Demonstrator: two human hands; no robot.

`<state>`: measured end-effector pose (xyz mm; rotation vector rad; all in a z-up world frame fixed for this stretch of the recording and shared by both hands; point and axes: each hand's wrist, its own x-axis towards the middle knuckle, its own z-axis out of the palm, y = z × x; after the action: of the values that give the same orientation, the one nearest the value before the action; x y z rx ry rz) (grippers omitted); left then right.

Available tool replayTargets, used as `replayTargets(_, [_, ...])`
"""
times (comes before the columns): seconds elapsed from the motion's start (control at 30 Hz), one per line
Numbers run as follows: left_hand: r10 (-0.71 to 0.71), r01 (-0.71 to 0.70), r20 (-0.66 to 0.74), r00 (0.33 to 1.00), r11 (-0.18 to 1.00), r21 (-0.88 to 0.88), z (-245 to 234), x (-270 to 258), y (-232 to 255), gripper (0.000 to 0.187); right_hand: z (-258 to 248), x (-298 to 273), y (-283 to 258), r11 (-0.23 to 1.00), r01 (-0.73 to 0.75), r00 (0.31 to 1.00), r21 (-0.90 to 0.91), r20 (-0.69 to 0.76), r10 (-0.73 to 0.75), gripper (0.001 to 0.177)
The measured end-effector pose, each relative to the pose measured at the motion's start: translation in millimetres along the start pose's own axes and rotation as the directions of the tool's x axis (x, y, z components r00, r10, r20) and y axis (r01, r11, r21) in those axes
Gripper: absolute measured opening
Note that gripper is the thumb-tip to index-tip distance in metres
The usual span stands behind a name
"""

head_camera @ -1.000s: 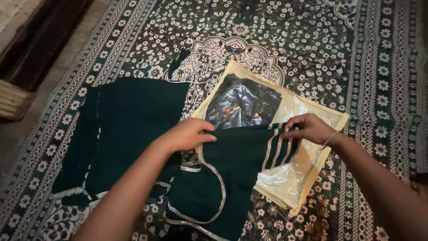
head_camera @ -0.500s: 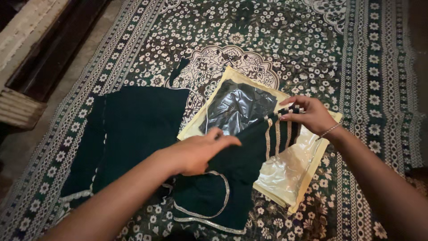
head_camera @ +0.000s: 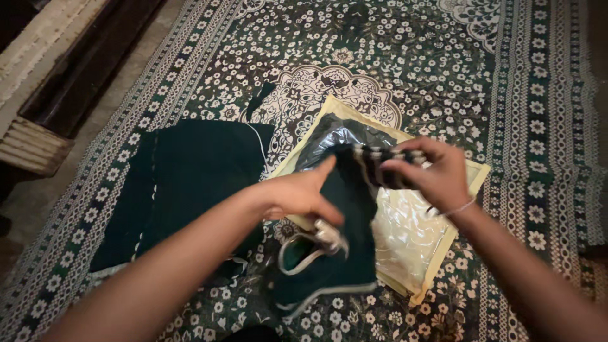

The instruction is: The person unboxes various clothing items from plastic shipping bags, removes their internal packaging, and folds the garments by hand on a rug.

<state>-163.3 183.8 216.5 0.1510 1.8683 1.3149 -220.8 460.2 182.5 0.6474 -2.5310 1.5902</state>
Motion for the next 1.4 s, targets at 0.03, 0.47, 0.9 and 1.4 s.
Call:
replayTargets(0.03, [0.001, -0.017, -0.133, 0.991, 0.992, -0.122, 4.6, 0.0, 5.6, 0.131, 8.4, -8.3, -13.5, 0.999, -0.011, 0.999, 0.038, -0.031, 0.012, 0.029])
replayTargets(0.47, [0.206, -0.406, -0.359, 0.91, 0.612, -0.679, 24.1, -7.0, 39.0, 0.117, 49.7, -43.1, -49.8, 0.968, 0.242, 0.965, -0.07, -0.083, -0.247, 0.059])
replayTargets(0.9, [0.594, -0.632, -0.263, 0.761, 0.769, -0.094, -4.3, -33.6, 41.5, 0.047, -27.1, 7.1, -41.7, 0.774, -0.216, 0.948, 0.595, 0.318, 0.02, 0.028])
replayTargets(1.4, [0.546, -0.352, -0.666, 0.508, 0.837, 0.418, 26.1, -40.0, 57.7, 0.023, 37.4, -5.1, -19.7, 0.962, -0.235, 0.967, 0.138, -0.069, 0.246, 0.017])
